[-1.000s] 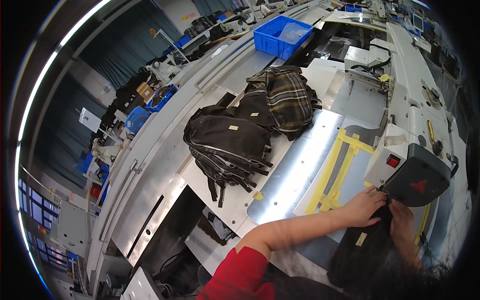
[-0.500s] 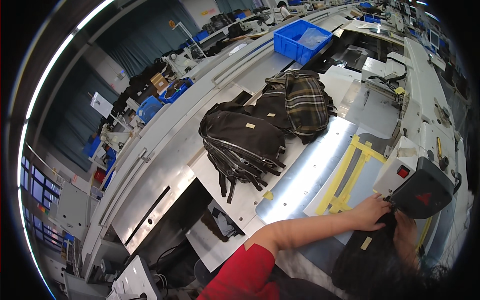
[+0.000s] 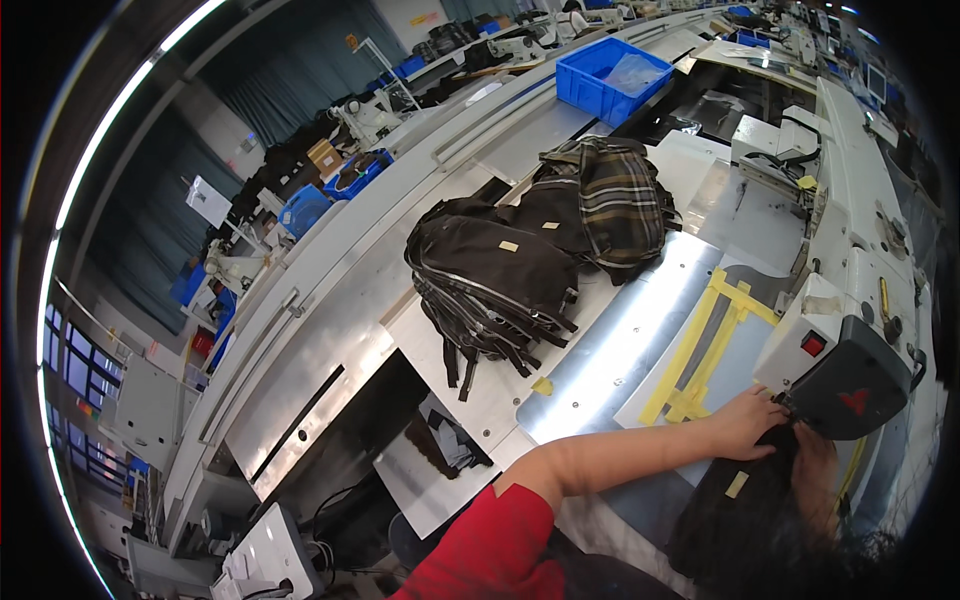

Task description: The recorder is assembling small brown pouches, specifically aligning and preparing them for sewing with an industrial machine.

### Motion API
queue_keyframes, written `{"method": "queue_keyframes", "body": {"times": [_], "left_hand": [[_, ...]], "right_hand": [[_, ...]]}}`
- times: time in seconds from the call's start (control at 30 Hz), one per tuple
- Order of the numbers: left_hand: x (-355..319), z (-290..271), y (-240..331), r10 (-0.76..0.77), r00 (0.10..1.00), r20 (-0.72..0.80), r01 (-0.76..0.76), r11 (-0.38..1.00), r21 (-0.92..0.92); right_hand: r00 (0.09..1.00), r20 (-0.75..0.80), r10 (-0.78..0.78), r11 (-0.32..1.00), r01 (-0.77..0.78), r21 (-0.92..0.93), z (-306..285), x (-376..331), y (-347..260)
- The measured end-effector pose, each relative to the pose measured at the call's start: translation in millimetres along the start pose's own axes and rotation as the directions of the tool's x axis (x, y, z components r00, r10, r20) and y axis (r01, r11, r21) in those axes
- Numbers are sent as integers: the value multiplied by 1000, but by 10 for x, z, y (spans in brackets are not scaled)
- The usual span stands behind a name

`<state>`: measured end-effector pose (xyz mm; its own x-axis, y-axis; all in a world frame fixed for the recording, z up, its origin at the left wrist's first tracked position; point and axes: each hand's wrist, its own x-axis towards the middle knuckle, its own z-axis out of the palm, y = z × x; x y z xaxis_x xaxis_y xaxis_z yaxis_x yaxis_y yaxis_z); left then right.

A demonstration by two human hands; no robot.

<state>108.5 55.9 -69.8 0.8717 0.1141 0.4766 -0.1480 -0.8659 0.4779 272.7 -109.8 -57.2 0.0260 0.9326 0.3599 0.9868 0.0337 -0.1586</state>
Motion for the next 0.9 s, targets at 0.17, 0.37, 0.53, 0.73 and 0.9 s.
{"method": "queue_keyframes", "body": {"times": [0.17,0.37,0.53,0.73,0.9], "left_hand": [[-31,-97,44,-103,995,16,103,995,8],[-38,-116,77,-96,992,87,95,995,22],[-46,-206,105,-112,985,134,103,992,72],[-12,-272,166,-100,988,116,84,987,135],[-64,-188,92,-23,997,77,13,992,126]], "right_hand": [[999,-9,41,999,-41,-4,-136,145,-196],[997,38,72,997,-72,-3,-222,150,-303],[1000,2,2,1000,-2,-27,-194,161,-272],[1000,-6,14,998,-14,-66,-203,155,-272],[999,-37,-28,998,26,-61,-181,152,-276]]}}
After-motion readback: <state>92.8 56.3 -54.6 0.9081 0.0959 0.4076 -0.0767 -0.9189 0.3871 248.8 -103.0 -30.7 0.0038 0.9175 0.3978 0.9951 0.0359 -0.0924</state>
